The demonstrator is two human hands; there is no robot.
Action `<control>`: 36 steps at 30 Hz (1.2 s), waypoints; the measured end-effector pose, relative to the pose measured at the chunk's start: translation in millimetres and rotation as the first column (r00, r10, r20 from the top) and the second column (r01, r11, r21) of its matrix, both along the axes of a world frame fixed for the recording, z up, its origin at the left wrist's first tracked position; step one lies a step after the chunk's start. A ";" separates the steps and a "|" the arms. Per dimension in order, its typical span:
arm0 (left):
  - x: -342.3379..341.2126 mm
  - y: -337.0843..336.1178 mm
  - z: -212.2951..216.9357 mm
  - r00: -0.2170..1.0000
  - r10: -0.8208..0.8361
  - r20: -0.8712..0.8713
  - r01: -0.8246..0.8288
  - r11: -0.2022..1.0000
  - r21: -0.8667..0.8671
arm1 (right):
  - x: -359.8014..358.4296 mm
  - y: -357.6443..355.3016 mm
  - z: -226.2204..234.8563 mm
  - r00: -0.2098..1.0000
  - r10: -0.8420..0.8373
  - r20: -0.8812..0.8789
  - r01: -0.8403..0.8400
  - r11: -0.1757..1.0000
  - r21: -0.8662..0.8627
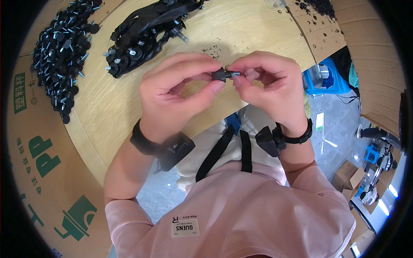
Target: Assembling small black components by inserting pins and attaching them to a larger base part.
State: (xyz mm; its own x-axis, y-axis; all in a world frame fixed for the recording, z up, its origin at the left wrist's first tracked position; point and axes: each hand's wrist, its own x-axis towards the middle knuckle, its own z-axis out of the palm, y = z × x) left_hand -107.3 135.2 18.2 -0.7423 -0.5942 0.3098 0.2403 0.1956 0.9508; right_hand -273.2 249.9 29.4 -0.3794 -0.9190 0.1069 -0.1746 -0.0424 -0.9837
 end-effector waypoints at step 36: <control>-7.0 -5.2 1.6 0.998 -0.065 -0.007 0.056 0.902 -0.428 | 3.8 0.3 -2.2 0.997 -0.054 0.062 0.051 0.998 0.046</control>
